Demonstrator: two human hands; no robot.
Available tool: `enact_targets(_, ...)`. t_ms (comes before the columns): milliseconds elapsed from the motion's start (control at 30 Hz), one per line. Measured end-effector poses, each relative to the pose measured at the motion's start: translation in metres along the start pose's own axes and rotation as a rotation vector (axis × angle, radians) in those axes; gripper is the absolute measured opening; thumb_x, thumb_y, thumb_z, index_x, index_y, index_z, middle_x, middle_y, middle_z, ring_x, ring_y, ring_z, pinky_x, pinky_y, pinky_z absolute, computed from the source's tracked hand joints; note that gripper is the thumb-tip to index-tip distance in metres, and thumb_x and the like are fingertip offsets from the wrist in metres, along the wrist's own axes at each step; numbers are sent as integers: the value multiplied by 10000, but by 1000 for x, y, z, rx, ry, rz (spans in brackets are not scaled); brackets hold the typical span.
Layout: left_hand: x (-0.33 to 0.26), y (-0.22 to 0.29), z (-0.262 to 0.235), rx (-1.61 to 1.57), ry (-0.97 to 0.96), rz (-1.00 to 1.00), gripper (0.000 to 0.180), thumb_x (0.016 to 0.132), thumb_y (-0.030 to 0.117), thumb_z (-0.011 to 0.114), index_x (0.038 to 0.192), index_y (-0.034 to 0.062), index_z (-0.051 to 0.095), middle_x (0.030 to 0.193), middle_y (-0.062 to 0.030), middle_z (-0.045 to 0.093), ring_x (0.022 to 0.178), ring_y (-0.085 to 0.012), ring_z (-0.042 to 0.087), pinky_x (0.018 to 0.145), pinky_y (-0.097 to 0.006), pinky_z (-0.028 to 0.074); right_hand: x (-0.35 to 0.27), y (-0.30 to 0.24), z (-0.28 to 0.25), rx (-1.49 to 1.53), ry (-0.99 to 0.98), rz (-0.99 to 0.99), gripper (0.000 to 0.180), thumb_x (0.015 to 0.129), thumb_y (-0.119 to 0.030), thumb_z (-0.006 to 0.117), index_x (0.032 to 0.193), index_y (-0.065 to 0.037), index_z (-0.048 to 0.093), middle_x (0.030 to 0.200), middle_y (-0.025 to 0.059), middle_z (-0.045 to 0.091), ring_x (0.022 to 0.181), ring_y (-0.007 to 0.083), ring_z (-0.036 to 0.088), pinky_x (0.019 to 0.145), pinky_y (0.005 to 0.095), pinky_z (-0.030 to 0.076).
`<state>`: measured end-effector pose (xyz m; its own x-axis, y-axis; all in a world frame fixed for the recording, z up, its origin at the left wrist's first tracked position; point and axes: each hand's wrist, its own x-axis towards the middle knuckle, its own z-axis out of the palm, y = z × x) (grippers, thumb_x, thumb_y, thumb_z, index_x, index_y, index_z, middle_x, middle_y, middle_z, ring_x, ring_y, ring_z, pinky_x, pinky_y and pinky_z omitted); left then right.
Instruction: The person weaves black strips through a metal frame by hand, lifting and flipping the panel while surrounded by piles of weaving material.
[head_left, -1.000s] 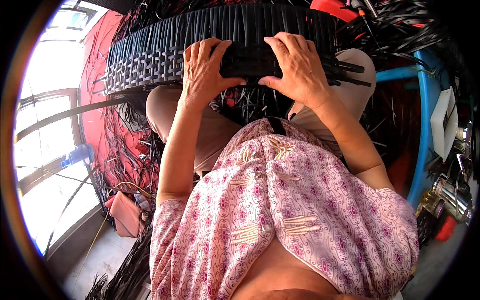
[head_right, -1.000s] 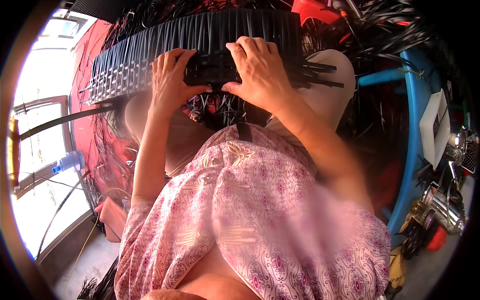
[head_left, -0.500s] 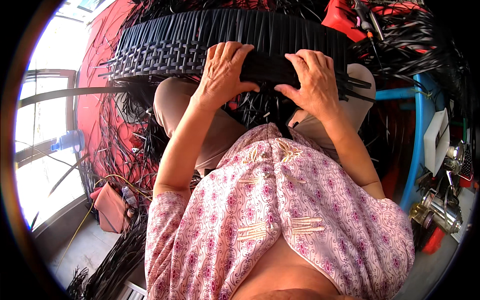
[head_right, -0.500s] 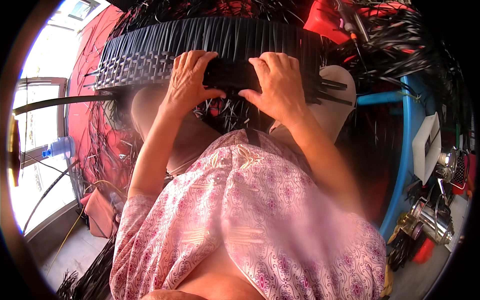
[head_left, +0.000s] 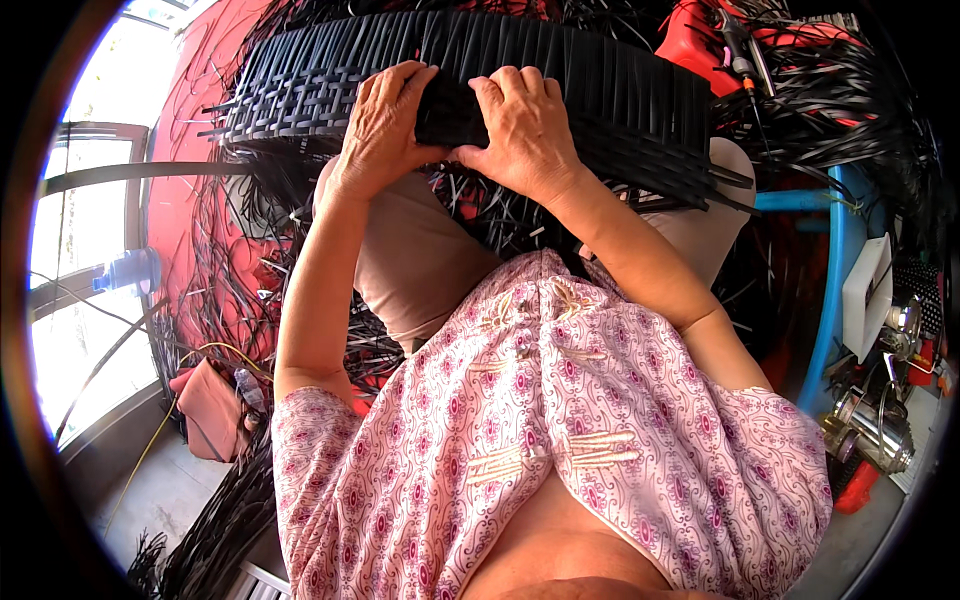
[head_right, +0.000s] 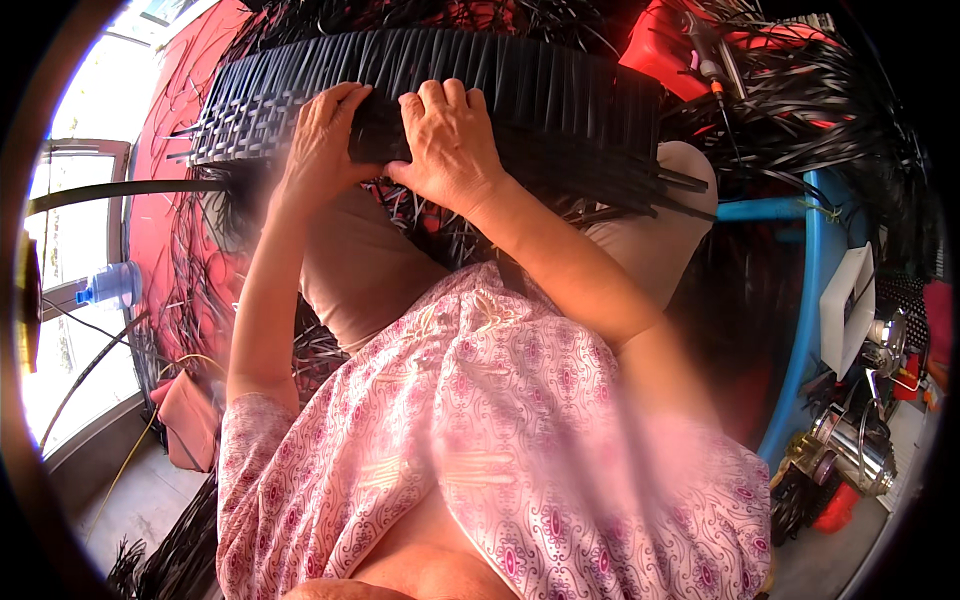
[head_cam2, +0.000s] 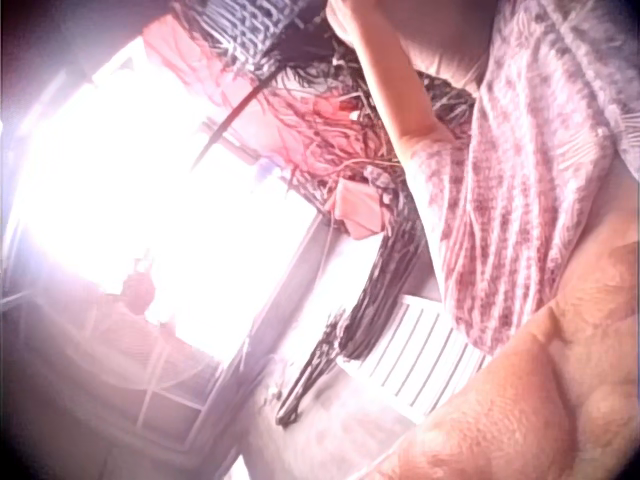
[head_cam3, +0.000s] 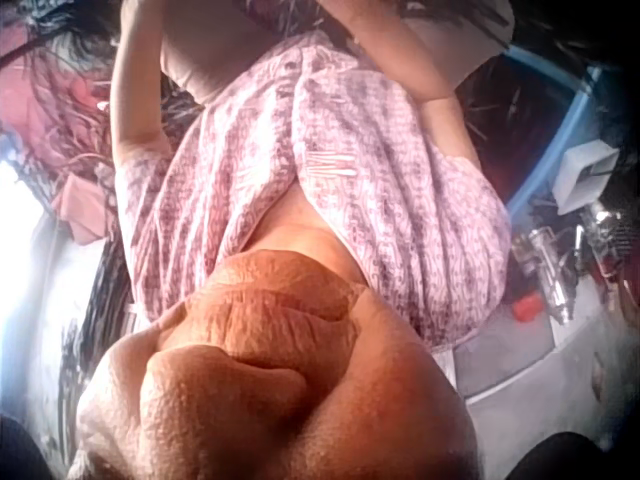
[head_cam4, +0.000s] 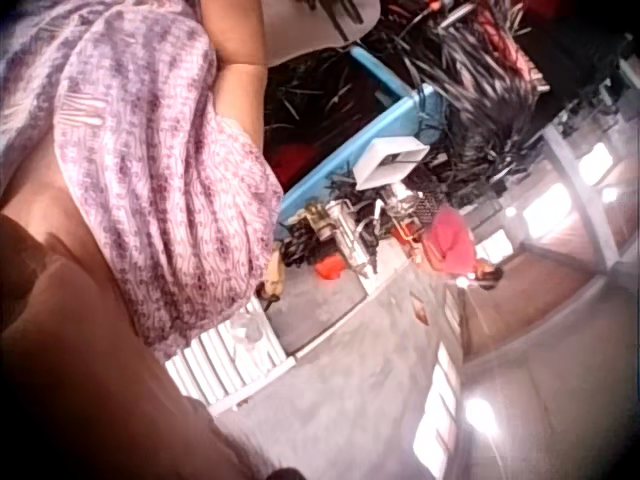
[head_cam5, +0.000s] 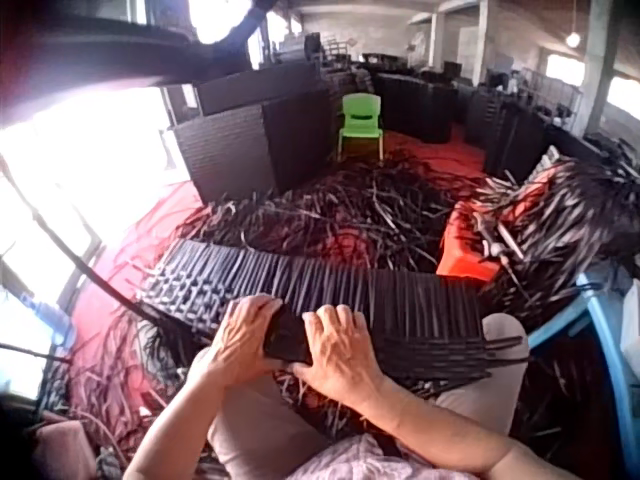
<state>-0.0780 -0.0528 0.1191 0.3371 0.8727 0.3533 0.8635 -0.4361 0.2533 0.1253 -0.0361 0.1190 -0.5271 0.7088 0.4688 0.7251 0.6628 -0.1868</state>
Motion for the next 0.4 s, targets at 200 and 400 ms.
enact_targets(200,9,5,8,17,-5,-55,893,534,271,863,1322,55,502,1420,-142,439,1294,-344,419,1079,-445,342,-1,2,-25,-3,-33,9,579,581,-418,803,996,-71,594,963,86,538,946,265,502,802,412,413)
enact_targets(400,1,4,11,-13,105,3,860,558,427,809,1267,34,524,1307,-169,526,1208,-391,475,1024,-482,372,-8,3,-10,-267,14,-134,473,700,-311,655,1009,41,587,986,131,531,966,285,498,800,422,419)
